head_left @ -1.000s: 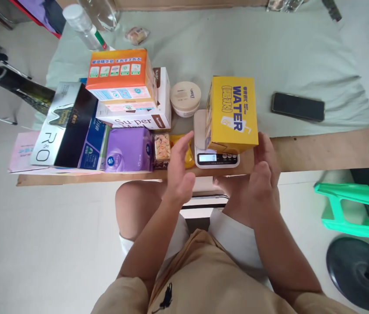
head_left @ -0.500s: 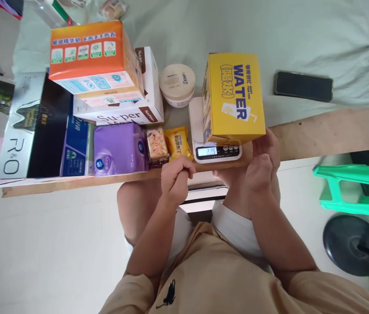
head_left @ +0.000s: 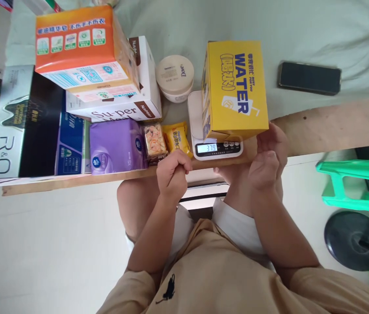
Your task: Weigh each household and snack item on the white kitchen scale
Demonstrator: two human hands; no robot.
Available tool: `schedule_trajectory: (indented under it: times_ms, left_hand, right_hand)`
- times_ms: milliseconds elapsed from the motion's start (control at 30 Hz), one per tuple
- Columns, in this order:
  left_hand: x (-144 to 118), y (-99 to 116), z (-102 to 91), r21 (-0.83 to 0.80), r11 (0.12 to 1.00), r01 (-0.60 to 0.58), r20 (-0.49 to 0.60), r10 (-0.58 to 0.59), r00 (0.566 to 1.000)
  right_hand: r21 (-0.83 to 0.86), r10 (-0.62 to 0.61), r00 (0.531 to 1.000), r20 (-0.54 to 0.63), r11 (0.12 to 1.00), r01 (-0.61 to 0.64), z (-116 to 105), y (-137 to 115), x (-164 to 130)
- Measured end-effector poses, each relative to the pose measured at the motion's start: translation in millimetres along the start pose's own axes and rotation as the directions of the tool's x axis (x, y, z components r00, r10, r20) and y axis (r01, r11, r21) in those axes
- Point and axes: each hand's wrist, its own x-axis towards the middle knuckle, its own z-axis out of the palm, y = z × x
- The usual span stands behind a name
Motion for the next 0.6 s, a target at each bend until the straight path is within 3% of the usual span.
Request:
schedule_trajectory:
  times_ms: [333,500,600]
  left_hand:
    - [-2,0,6.1,0.002,0.998,0.069,-0.033,-0.069,0.997]
    - [-1,-6,8.0,0.045,0.998,-0.038,0.052,0.036,0.998]
    - [2,-6,11.3,0.103,0.994,-0.033,0.062,0.027,0.998]
  right_hand:
    - [-0.020,0.004,1.000,-0.002,1.000,-0.004,-2,1,1]
    - [-0.038,-0.022,1.000,0.018,0.999,0.022,-5,4,-2]
    - [-0.025,-0.015,0.999,0.044,1.000,0.016,-9,6,-1]
